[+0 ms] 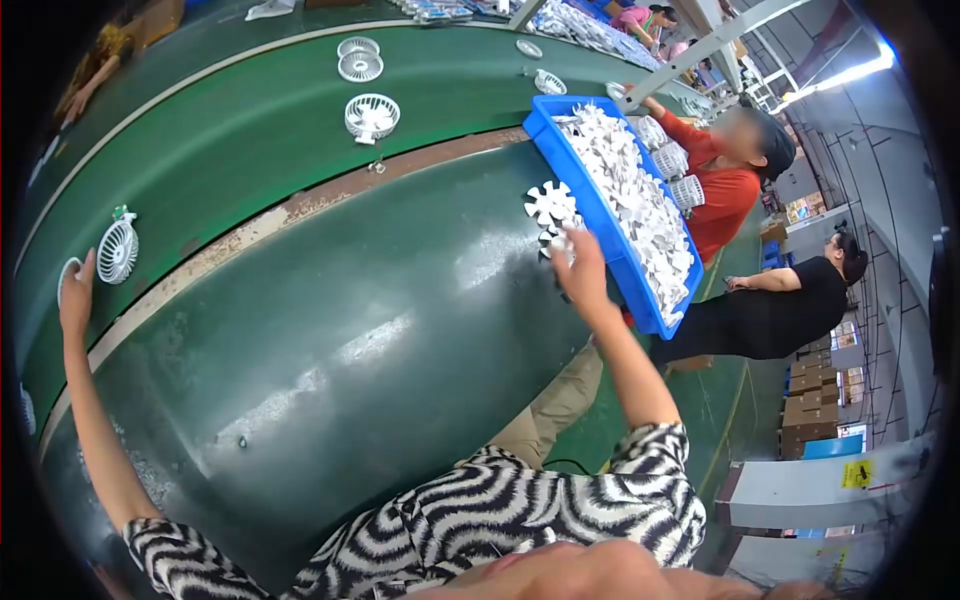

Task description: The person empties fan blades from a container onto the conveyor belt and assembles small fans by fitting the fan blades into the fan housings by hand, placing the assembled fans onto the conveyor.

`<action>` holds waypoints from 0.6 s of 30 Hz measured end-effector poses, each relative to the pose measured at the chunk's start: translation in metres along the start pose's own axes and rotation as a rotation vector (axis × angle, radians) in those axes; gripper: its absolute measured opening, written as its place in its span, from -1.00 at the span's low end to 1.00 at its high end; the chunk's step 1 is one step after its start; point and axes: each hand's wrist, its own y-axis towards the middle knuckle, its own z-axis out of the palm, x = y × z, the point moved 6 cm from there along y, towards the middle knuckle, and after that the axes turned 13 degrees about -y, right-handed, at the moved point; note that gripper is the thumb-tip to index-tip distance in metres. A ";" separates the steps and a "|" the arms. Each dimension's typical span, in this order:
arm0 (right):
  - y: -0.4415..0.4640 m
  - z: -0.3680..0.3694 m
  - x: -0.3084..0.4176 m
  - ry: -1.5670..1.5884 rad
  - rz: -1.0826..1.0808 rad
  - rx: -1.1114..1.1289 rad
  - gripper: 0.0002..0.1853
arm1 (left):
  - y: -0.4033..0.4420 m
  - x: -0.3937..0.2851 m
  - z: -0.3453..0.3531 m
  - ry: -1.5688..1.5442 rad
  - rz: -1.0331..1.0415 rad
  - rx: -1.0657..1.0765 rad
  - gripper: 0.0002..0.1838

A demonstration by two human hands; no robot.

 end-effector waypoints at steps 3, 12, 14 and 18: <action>0.049 0.035 -0.037 -0.100 0.091 0.104 -0.43 | -0.011 -0.024 0.000 -0.689 -0.003 -0.146 -0.49; 0.059 0.072 0.037 0.046 -0.118 0.296 -0.40 | 0.010 -0.066 0.005 -0.283 -0.078 -0.198 -0.60; 0.046 0.063 0.071 0.096 -0.218 0.302 -0.42 | -0.005 -0.102 -0.028 -0.275 -0.209 -0.165 -0.67; 0.020 0.045 0.102 0.130 -0.323 0.326 -0.47 | -0.049 -0.151 -0.082 -0.305 -0.082 -0.241 -0.72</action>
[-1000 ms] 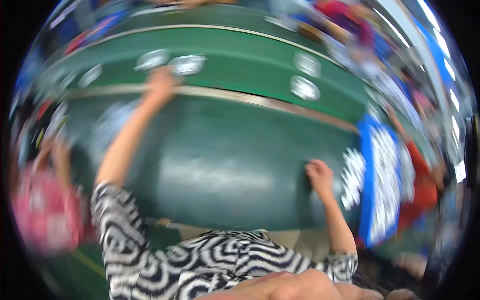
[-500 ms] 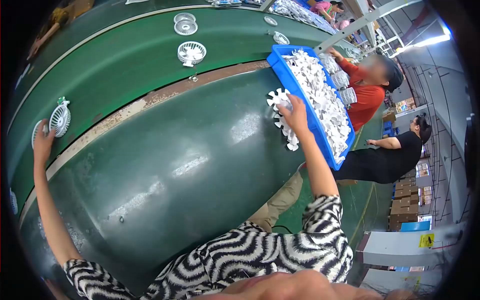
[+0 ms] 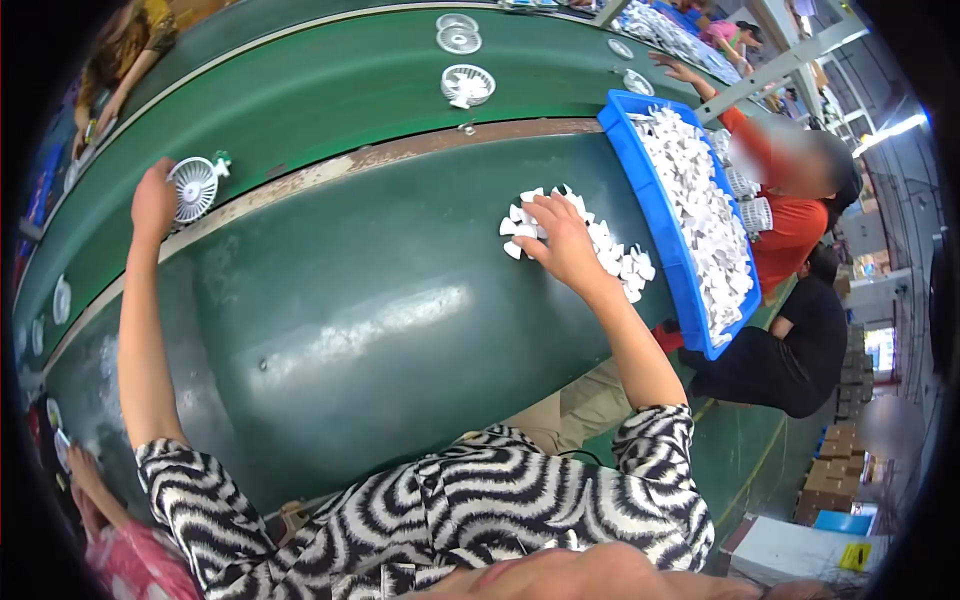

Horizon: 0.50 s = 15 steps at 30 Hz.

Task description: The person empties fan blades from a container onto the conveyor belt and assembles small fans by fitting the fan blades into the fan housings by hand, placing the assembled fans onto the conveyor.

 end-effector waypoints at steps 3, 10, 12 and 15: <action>-0.018 -0.015 0.012 -0.007 -0.057 -0.147 -0.54 | -0.067 -0.057 -0.040 -0.050 0.090 -0.021 -0.74; -0.034 -0.001 0.046 0.010 0.002 -0.005 -0.68 | -0.212 -0.107 -0.011 -0.067 0.099 0.147 -0.79; -0.032 -0.001 0.053 0.023 -0.045 0.003 -0.66 | -0.234 -0.113 0.004 -0.126 0.212 0.062 -0.86; -0.033 0.001 0.053 0.094 -0.009 0.084 -0.66 | -0.247 -0.139 -0.009 -0.027 0.368 -0.100 -0.85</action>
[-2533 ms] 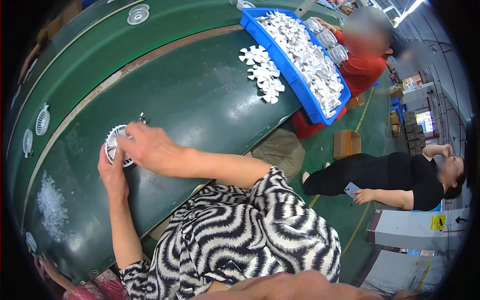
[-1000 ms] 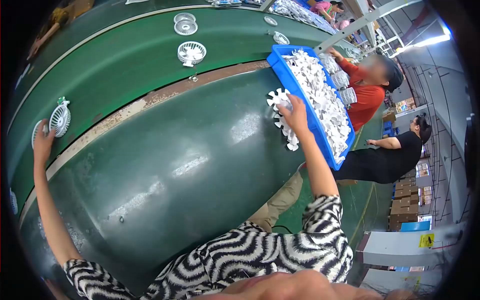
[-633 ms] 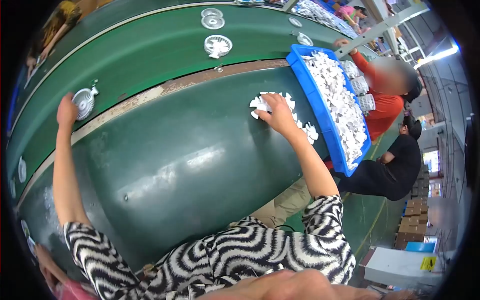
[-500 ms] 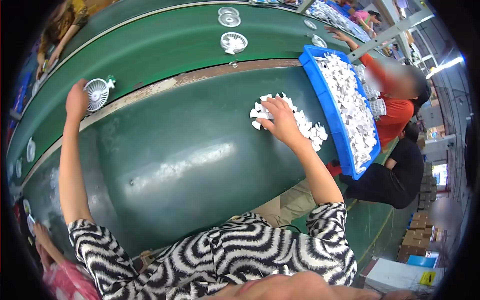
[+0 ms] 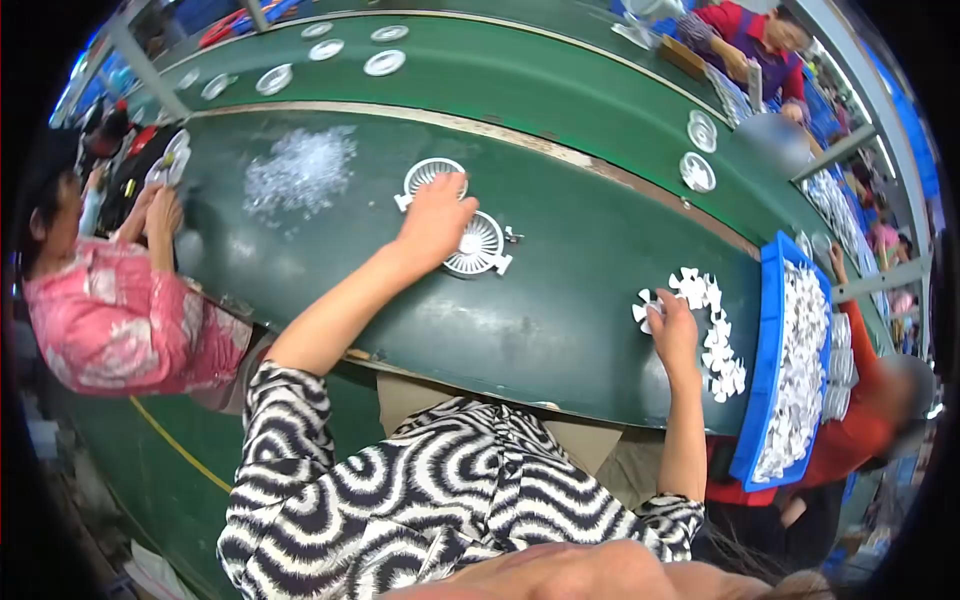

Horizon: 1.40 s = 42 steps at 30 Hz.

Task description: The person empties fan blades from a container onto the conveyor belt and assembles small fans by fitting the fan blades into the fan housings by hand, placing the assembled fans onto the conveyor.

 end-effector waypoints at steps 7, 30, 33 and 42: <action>-0.021 -0.002 0.017 0.341 0.041 -0.054 -0.65 | 0.006 -0.027 0.022 -0.473 -0.363 0.036 -0.85; -0.025 0.010 0.046 0.078 -0.035 -0.182 -0.72 | -0.003 -0.037 0.066 -2.036 -0.733 0.141 -0.63; -0.035 -0.008 0.070 0.071 -0.126 -0.224 -0.64 | -0.008 -0.038 0.070 -2.046 -0.837 0.151 -0.64; -0.025 0.009 0.096 0.014 -0.134 -0.004 -0.67 | -0.013 -0.044 0.066 -1.765 -0.813 0.062 -0.68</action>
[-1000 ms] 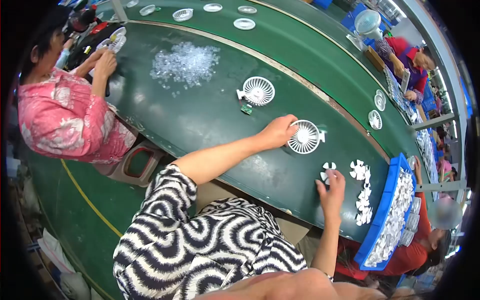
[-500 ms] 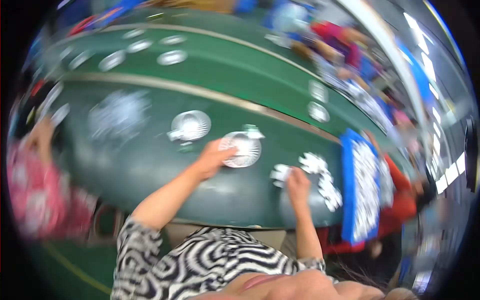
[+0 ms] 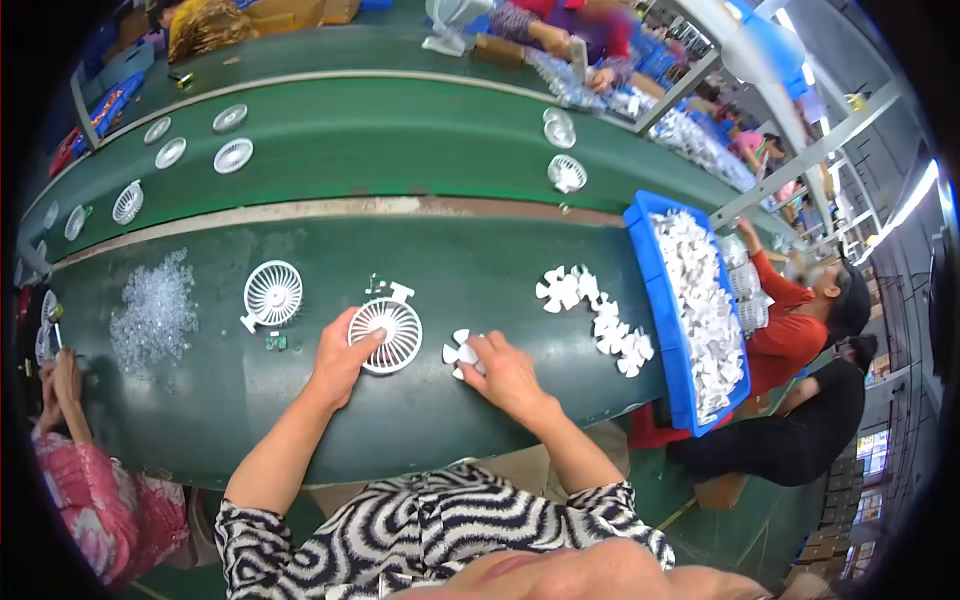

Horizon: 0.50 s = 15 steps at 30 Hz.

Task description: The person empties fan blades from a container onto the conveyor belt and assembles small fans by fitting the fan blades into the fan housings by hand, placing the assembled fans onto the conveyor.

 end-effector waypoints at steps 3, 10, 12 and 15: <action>0.003 -0.002 -0.001 0.209 -0.042 -0.119 -0.67 | -0.002 0.000 -0.002 0.028 0.024 -0.048 -0.69; 0.020 -0.045 0.041 0.389 -0.130 -0.290 -0.64 | 0.002 0.009 -0.005 -0.112 -0.069 -0.022 -0.61; 0.026 -0.047 0.059 0.326 -0.169 -0.294 -0.64 | 0.003 0.011 -0.003 -0.129 -0.086 0.030 -0.59; 0.033 -0.038 0.083 0.163 -0.252 -0.263 -0.61 | -0.003 0.012 0.004 -0.146 -0.101 0.109 -0.58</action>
